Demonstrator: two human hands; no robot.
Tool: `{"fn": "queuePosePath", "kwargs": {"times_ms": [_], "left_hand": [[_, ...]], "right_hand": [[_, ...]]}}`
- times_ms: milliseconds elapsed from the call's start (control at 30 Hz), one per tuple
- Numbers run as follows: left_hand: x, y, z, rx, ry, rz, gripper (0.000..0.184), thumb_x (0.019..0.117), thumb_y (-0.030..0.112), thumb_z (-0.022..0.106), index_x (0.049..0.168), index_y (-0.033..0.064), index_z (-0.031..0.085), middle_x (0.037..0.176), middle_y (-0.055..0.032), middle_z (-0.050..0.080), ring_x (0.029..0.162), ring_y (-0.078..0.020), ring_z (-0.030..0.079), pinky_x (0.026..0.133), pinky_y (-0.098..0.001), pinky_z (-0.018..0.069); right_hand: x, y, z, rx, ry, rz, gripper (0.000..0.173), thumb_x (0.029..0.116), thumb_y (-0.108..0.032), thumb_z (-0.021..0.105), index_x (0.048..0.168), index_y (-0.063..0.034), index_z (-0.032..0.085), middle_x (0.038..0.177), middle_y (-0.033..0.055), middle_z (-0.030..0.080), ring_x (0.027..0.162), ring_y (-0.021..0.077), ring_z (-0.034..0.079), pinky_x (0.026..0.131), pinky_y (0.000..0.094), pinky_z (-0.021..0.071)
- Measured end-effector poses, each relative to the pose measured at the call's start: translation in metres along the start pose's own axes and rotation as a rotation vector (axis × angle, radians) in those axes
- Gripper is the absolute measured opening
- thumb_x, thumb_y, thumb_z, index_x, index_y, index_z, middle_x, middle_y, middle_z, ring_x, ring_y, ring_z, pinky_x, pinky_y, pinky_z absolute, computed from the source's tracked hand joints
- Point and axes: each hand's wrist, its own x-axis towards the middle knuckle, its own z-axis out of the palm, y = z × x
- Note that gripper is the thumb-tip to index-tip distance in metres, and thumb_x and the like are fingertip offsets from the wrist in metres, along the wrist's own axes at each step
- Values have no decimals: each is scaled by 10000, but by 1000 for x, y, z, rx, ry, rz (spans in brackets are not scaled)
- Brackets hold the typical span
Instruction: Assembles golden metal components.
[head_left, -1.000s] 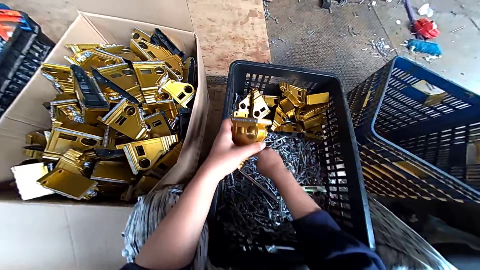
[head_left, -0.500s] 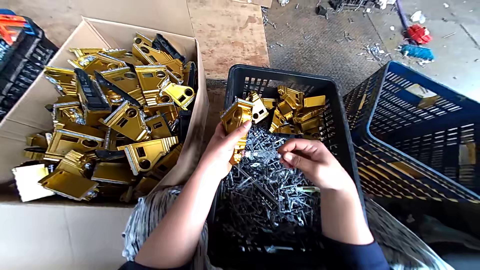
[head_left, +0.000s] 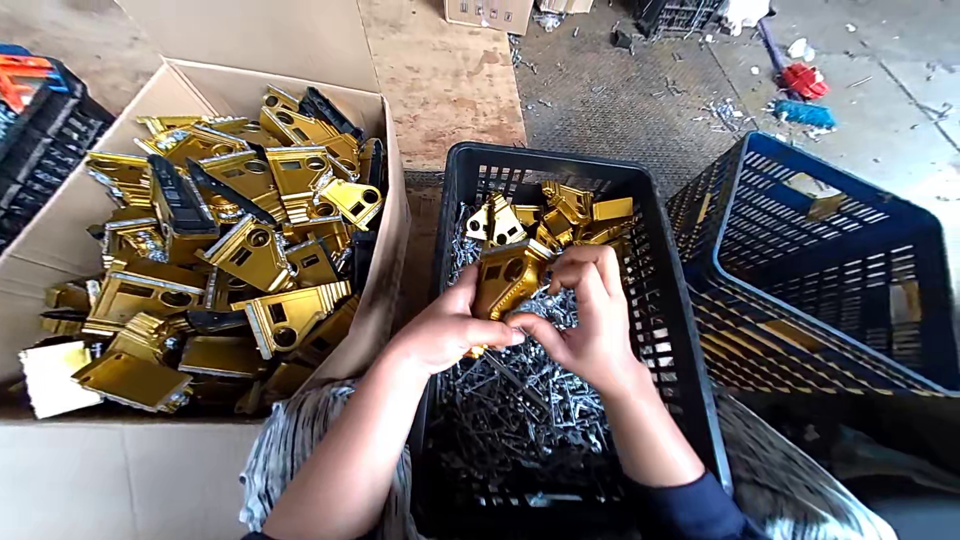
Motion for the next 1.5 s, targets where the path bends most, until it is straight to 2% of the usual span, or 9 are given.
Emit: {"fn": "queuePosePath", "kwargs": {"times_ms": [100, 167, 300, 800, 1000, 1100, 1233, 1333, 1500], "left_hand": [[0, -2, -1, 94, -13, -40, 971, 724, -33, 751, 1529, 197, 259, 1117, -86, 658, 829, -144, 688, 680, -265, 597], [1, -4, -3, 123, -6, -70, 951, 730, -37, 743, 1519, 201, 267, 1069, -86, 661, 766, -137, 676, 641, -253, 584], [6, -14, -7, 100, 62, -117, 917, 733, -48, 702, 1506, 195, 273, 1066, -87, 655, 737, -130, 659, 613, -240, 558], [22, -27, -9, -181, 362, -358, 637, 861, -99, 646, 1405, 96, 377, 887, -86, 615, 594, -110, 581, 507, -229, 501], [25, -1, -28, -273, 881, 180, 781, 824, -41, 750, 1473, 99, 337, 1015, -131, 639, 708, -182, 634, 613, -328, 562], [-1, 45, -83, -234, 1284, 617, 830, 852, 38, 788, 1493, 89, 264, 1157, -141, 598, 835, -209, 661, 690, -379, 604], [-50, 78, -142, -248, 1583, 908, 975, 902, 112, 774, 1576, 120, 70, 1405, -171, 482, 1178, -248, 611, 937, -416, 575], [-60, 74, -150, -159, 1580, 912, 934, 987, 121, 652, 1612, 136, -42, 1578, -181, 337, 1352, -257, 514, 1039, -406, 520], [-29, 66, -100, 66, 1064, 439, 537, 1066, 321, 486, 1554, 148, 347, 1464, -73, 521, 1261, -220, 587, 974, -438, 549]], "right_hand": [[-4, 5, 15, 280, -32, 97, 637, 872, -377, 781, 1275, 23, 493, 1403, 205, 494, 1316, 263, 531, 1028, 384, 538], [-10, 8, 25, 600, -71, 262, 739, 826, -186, 816, 1428, 15, 438, 1385, 134, 572, 1230, 193, 618, 997, 382, 580], [-21, 11, 43, 847, -49, 486, 643, 797, 53, 727, 1378, -56, 473, 1275, 106, 640, 1100, 198, 686, 905, 386, 621], [-10, 44, 83, 924, -161, 822, 419, 846, 18, 642, 1257, -29, 574, 1009, 73, 720, 879, 154, 715, 776, 350, 621], [-7, 127, 63, 123, -637, 695, 550, 994, -314, 638, 1442, -18, 514, 1379, 208, 602, 1226, 329, 620, 1009, 526, 522], [-18, 165, 52, -504, -887, 781, 565, 914, -166, 686, 1454, -74, 550, 1467, 283, 517, 1388, 514, 439, 1028, 736, 401], [-44, 185, 50, -675, -939, 606, 633, 873, 60, 642, 1472, -124, 560, 1500, 201, 529, 1371, 515, 459, 975, 728, 439], [-38, 176, 50, -736, -950, 597, 543, 940, 62, 562, 1435, -157, 603, 1447, 213, 570, 1233, 522, 581, 884, 714, 497], [20, 115, 21, -675, -610, 819, 324, 968, -110, 619, 1279, -30, 662, 1191, 368, 640, 1060, 605, 623, 817, 780, 462]]}}
